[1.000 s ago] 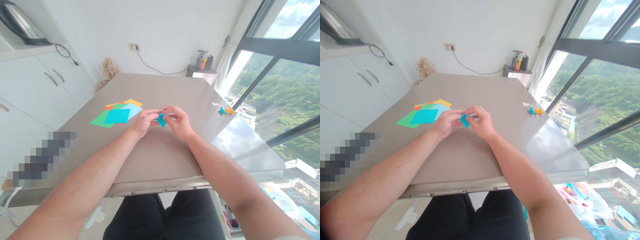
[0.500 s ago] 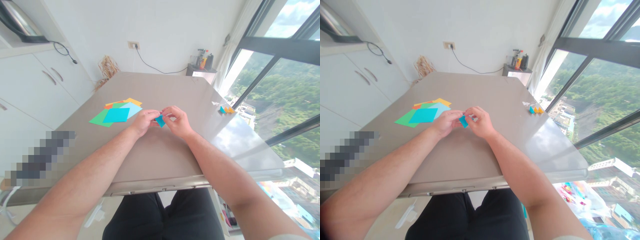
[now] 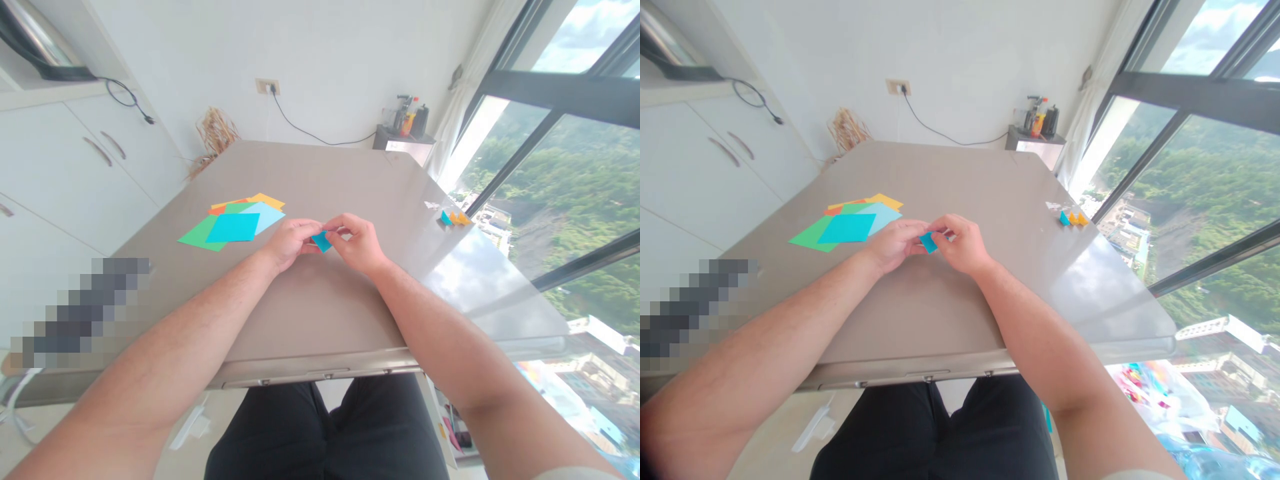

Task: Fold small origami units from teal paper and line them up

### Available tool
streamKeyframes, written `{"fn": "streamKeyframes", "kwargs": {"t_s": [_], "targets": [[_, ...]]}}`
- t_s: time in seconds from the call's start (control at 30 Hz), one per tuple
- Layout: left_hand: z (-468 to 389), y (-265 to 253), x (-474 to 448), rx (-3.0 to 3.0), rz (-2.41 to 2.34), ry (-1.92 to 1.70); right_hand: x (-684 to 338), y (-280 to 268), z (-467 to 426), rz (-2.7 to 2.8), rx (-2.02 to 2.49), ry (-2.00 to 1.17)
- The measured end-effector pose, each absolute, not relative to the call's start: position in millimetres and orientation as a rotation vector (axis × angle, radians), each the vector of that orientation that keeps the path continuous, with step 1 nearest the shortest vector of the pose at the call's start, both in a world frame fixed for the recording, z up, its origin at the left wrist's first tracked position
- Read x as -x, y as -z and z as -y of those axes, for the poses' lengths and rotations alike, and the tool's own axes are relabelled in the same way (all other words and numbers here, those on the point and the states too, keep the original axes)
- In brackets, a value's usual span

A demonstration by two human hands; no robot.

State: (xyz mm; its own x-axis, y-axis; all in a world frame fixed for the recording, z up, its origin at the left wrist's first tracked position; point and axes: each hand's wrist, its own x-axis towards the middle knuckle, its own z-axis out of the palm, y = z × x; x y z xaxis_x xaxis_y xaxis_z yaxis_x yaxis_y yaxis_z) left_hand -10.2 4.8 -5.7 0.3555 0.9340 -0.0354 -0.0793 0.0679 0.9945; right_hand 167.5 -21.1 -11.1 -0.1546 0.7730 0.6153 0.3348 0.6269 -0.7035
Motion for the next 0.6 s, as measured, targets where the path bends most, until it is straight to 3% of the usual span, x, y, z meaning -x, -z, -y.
{"fn": "streamKeyframes", "kwargs": {"t_s": [0.6], "targets": [[-4.5, 0.0, 14.0, -1.229, -0.832, -0.960, -168.8, 10.9, 19.1, 1.722, 0.977, -0.535]]}}
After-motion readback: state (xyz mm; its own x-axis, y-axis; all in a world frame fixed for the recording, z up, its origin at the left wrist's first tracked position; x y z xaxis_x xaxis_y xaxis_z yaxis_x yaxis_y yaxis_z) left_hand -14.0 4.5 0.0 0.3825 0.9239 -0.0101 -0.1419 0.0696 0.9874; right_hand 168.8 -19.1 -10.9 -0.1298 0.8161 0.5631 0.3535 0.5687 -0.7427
